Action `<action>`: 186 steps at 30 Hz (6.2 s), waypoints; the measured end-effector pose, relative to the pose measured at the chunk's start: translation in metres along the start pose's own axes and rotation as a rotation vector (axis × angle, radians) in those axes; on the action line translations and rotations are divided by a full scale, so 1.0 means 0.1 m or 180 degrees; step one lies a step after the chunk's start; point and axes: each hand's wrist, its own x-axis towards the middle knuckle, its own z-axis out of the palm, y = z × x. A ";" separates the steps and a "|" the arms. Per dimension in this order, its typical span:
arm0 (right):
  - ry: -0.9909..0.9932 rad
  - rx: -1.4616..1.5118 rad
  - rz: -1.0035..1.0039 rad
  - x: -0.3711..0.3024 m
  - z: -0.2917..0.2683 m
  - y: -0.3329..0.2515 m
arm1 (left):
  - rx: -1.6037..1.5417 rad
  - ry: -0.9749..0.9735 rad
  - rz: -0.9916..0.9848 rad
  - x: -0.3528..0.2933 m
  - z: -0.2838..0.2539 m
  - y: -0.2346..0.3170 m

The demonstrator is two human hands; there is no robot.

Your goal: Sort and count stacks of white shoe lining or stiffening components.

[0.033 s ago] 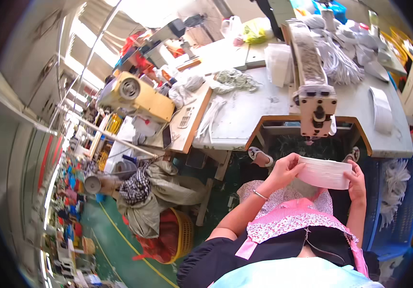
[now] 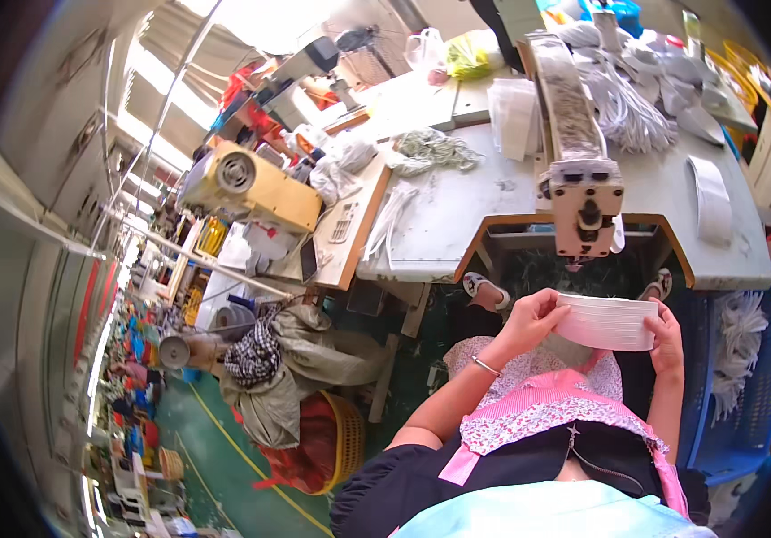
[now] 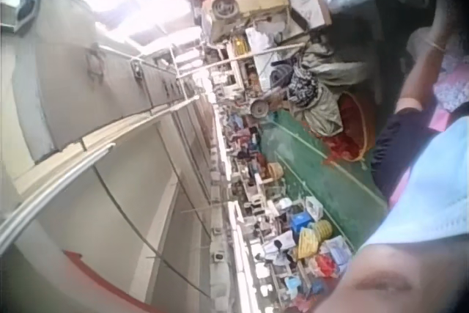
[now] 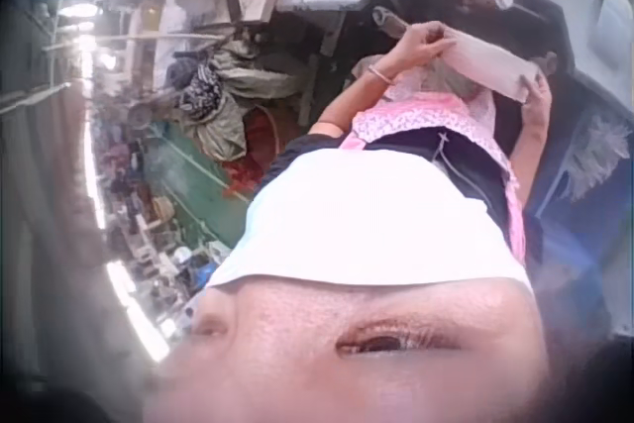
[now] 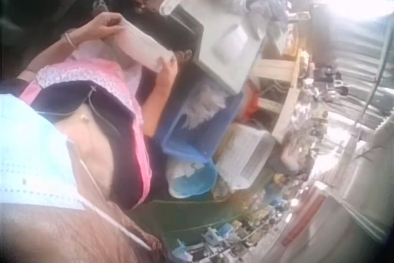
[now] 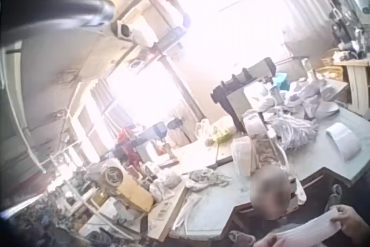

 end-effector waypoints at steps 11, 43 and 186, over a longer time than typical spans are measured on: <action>-0.0579 0.0765 0.0527 0.28 -0.49 0.30 | -0.0322 -0.0005 -0.0888 0.07 0.26 -0.18; 0.0517 -0.0192 -0.0839 -0.13 0.23 -0.53 | -0.0462 0.1008 0.0095 0.29 0.30 0.34; -0.0423 -0.0358 -0.0514 0.03 1.09 -0.31 | 0.2347 0.0687 0.1034 0.17 -0.47 0.44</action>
